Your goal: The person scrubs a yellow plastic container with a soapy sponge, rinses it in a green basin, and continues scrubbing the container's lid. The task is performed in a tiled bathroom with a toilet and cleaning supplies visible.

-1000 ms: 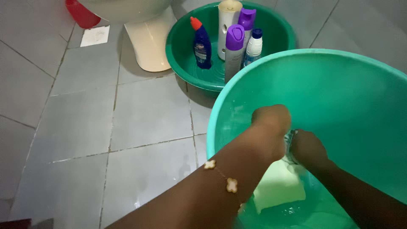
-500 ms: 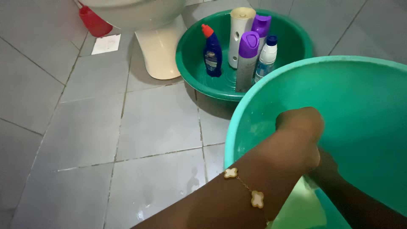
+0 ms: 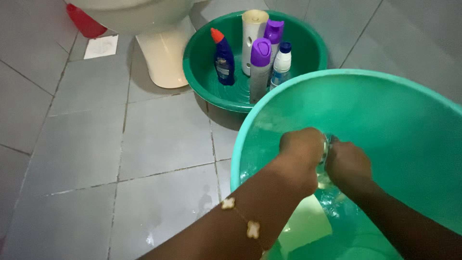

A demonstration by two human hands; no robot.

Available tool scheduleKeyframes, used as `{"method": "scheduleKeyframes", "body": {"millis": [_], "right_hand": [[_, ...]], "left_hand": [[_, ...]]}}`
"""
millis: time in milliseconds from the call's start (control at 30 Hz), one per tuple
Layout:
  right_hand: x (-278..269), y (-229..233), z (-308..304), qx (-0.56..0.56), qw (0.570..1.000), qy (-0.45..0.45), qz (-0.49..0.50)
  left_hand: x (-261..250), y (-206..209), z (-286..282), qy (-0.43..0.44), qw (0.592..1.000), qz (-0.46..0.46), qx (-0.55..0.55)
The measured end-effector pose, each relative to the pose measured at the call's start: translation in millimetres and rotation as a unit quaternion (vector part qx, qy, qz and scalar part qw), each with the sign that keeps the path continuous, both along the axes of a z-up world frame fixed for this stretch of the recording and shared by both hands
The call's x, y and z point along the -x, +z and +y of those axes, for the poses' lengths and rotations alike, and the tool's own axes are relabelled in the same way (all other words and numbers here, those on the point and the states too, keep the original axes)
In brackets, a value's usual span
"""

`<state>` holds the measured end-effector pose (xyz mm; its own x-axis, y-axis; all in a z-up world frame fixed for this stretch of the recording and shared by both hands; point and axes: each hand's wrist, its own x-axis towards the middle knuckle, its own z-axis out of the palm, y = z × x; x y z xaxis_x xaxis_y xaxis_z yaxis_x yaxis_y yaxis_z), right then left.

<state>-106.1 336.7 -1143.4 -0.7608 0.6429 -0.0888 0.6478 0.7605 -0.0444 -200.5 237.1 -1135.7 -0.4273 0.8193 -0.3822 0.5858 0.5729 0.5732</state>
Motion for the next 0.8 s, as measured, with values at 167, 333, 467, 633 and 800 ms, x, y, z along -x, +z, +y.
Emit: {"method": "scheduleKeyframes", "body": {"millis": [167, 333, 467, 633, 800], "right_hand": [[-12, 64, -9, 0.013, 0.999, -0.035, 0.029], [-29, 140, -12, 0.095, 0.989, -0.060, 0.092], [-41, 233, -32, 0.253, 0.954, -0.093, 0.132], [-60, 348, -57, 0.437, 0.871, -0.107, 0.199], [-77, 447, -73, 0.506, 0.825, -0.145, 0.204]], "left_hand": [[-27, 82, -44, -0.115, 0.974, 0.194, -0.019], [-46, 187, -82, -0.211, 0.938, 0.255, 0.100], [-55, 249, -95, 0.421, 0.742, -0.510, -0.108], [-72, 328, -114, 0.384, 0.705, -0.556, -0.214], [-89, 418, -128, 0.400, 0.648, -0.592, -0.263]]}}
